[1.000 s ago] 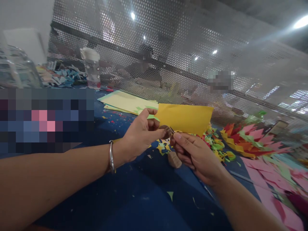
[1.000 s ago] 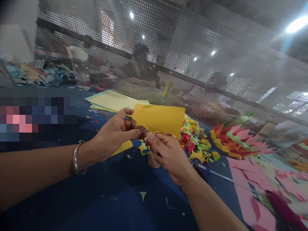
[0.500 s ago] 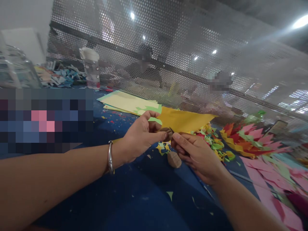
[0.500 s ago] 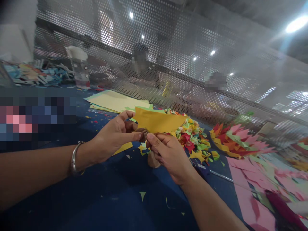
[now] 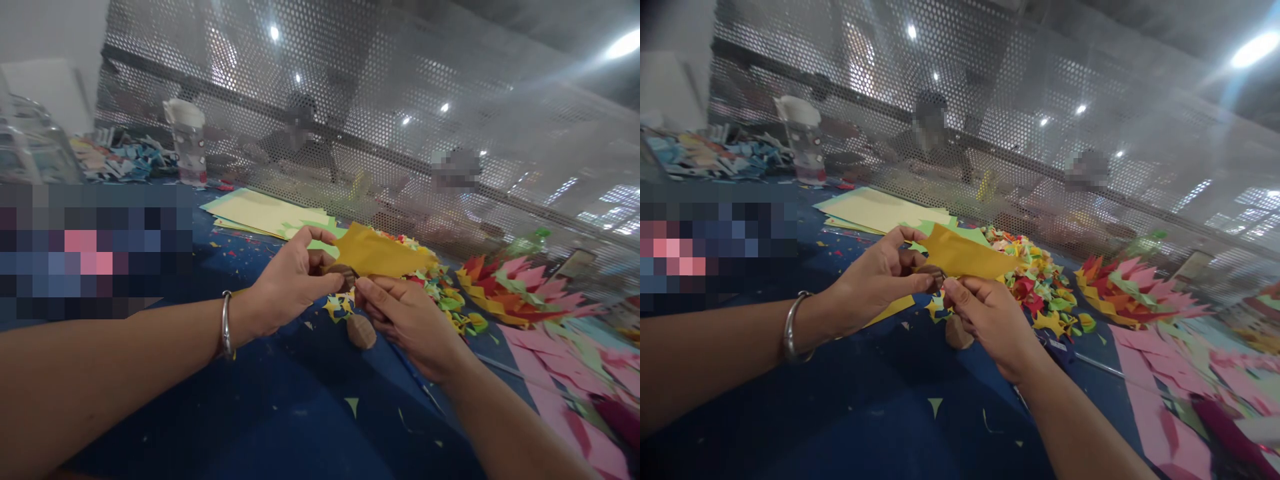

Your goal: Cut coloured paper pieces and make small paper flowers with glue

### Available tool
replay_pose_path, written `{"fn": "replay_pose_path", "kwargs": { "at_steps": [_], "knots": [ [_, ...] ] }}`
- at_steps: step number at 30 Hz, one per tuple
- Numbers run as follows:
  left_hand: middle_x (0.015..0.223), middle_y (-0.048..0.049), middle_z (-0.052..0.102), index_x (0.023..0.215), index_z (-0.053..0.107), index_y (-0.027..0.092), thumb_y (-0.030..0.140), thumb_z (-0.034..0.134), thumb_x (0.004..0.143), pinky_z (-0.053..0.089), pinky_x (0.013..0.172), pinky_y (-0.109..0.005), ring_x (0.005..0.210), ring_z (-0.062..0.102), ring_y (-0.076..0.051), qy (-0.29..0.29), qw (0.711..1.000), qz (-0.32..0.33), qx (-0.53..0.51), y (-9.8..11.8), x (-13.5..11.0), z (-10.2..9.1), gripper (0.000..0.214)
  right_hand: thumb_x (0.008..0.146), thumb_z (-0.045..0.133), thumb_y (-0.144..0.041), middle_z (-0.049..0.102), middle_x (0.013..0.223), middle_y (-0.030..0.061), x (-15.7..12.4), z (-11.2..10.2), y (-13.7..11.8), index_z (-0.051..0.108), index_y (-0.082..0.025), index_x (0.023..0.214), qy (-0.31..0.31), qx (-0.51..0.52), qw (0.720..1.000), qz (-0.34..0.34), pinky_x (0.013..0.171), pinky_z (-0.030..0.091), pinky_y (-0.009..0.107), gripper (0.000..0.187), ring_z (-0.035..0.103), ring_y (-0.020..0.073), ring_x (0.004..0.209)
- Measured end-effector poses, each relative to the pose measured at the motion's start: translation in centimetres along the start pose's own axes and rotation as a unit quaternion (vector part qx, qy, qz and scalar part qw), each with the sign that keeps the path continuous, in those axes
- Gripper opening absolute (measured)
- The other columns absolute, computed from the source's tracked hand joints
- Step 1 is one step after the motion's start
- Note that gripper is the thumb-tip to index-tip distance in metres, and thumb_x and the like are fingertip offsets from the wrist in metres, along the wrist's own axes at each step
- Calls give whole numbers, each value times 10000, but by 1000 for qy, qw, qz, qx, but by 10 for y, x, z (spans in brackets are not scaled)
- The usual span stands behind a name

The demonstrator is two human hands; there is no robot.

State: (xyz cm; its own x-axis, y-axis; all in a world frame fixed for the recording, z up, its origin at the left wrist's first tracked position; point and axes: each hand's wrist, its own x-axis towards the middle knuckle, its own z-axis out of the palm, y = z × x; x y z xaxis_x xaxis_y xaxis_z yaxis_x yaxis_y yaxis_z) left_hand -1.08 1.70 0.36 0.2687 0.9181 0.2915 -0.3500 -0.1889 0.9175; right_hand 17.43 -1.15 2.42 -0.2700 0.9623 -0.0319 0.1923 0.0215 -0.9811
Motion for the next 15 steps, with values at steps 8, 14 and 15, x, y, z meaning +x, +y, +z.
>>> {"fn": "replay_pose_path", "kwargs": {
  "at_steps": [8,14,15],
  "knots": [
    [703,61,672,1106,428,219,101,725,724,437,654,-249,663,633,-117,-16,1000,-10,9,0,-2,1,498,876,715,-554,324,531,-100,0,-1,0,623,-164,710,-4,-4,1000,2,389,105,204,434,200,47,447],
    [711,63,669,1133,424,215,130,720,741,420,660,-254,655,609,-108,-25,999,-18,25,2,-3,-1,499,868,721,-560,333,524,-102,0,-3,0,632,-161,720,-9,-5,1000,-2,384,109,200,435,216,41,435],
    [716,60,670,1137,425,216,135,721,739,415,655,-256,655,609,-110,-28,999,-19,30,2,-2,-1,503,864,721,-566,332,522,-102,0,-3,0,635,-161,721,-10,-6,1000,0,382,109,201,438,218,42,435]
  ]
}}
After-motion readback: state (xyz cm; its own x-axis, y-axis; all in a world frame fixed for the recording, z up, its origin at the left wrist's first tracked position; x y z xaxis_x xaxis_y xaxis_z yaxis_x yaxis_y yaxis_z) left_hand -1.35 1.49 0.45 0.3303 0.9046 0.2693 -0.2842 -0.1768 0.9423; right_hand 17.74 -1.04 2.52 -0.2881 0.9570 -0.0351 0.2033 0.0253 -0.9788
